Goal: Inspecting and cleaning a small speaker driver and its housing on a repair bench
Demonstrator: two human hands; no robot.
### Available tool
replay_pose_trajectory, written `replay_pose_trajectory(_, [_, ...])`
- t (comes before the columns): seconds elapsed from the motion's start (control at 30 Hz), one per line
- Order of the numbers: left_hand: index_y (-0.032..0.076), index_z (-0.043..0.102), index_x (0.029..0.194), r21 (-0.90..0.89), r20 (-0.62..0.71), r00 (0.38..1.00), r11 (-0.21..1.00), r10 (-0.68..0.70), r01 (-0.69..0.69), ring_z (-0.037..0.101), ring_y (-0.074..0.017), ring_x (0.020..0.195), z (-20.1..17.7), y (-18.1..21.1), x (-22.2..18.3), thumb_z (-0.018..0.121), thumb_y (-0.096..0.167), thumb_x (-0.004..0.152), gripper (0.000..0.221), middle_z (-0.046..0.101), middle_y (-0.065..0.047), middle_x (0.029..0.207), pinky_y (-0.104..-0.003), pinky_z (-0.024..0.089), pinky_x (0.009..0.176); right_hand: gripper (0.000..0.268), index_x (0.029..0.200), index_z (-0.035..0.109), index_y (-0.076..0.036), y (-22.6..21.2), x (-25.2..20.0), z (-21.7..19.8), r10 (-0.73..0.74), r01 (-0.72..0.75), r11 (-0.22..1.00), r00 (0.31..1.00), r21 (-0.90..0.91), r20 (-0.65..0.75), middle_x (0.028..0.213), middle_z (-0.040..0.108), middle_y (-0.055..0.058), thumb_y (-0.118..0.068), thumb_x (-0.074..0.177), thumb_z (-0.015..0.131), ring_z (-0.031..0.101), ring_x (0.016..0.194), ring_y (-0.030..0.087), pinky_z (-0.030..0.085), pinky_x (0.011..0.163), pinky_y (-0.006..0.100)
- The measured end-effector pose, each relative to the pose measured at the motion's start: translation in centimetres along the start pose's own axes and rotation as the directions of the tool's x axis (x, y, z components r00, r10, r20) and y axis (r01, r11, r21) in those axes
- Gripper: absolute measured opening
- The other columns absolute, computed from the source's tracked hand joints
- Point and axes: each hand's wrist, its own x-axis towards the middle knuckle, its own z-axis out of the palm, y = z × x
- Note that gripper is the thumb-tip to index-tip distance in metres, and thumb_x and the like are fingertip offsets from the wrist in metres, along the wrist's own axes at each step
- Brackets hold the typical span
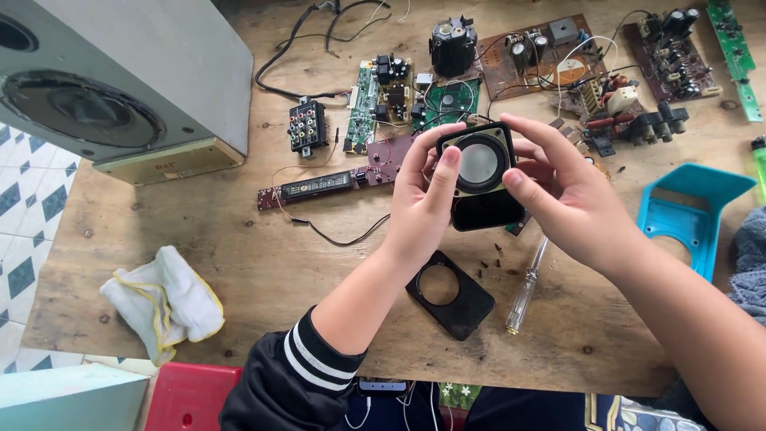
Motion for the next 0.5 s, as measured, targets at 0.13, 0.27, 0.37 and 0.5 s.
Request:
replay_pose_trajectory(0.13, [0.012,0.046,0.112,0.047,0.051,0.998,0.999,0.023,-0.026,0.048,-0.0069,0.084,-0.1,0.5,0.0,0.043,0.035,0.086,0.034,0.051,-0.002,0.101,-0.018,0.038,0.075,0.050,0.124,0.034,-0.017,-0.4,0.0,0.0,0.071,-0.071,0.997,0.997,0.002,-0.002,0.114,0.050,0.008,-0.019,0.075,0.047,0.054,0.097,0.016,0.046,0.078,0.028])
replay_pose_trajectory(0.27, [0.013,0.038,0.119,0.009,0.151,0.988,1.000,-0.010,0.009,0.052,-0.0115,0.090,-0.2,0.7,-0.1,0.050,0.018,0.084,0.037,0.049,-0.007,0.105,-0.021,0.044,0.082,0.046,0.123,0.031,-0.010,0.0,-0.2,0.1,-0.115,0.115,0.992,0.993,0.044,-0.002,0.117,0.047,0.014,-0.013,0.080,0.044,0.051,0.101,0.019,0.042,0.087,0.029])
replay_pose_trajectory(0.37, [0.013,0.036,0.118,-0.030,0.180,0.983,0.999,0.033,-0.029,0.051,-0.0136,0.096,-0.2,0.5,-0.3,0.051,0.012,0.082,0.039,0.046,-0.007,0.112,-0.023,0.044,0.087,0.044,0.123,0.031,-0.006,0.5,-0.2,0.1,-0.203,0.203,0.978,0.979,0.055,0.001,0.117,0.045,0.015,-0.010,0.081,0.045,0.047,0.107,0.020,0.040,0.091,0.029])
replay_pose_trajectory(0.5, [0.011,0.040,0.115,-0.063,0.144,0.989,0.998,0.030,-0.021,0.051,-0.0135,0.093,-0.3,0.5,-0.1,0.052,0.017,0.083,0.035,0.050,-0.008,0.106,-0.023,0.045,0.083,0.043,0.121,0.031,-0.004,0.6,-0.2,0.1,-0.243,0.243,0.967,0.970,0.071,-0.007,0.120,0.044,0.019,-0.012,0.081,0.045,0.047,0.108,0.022,0.042,0.089,0.031])
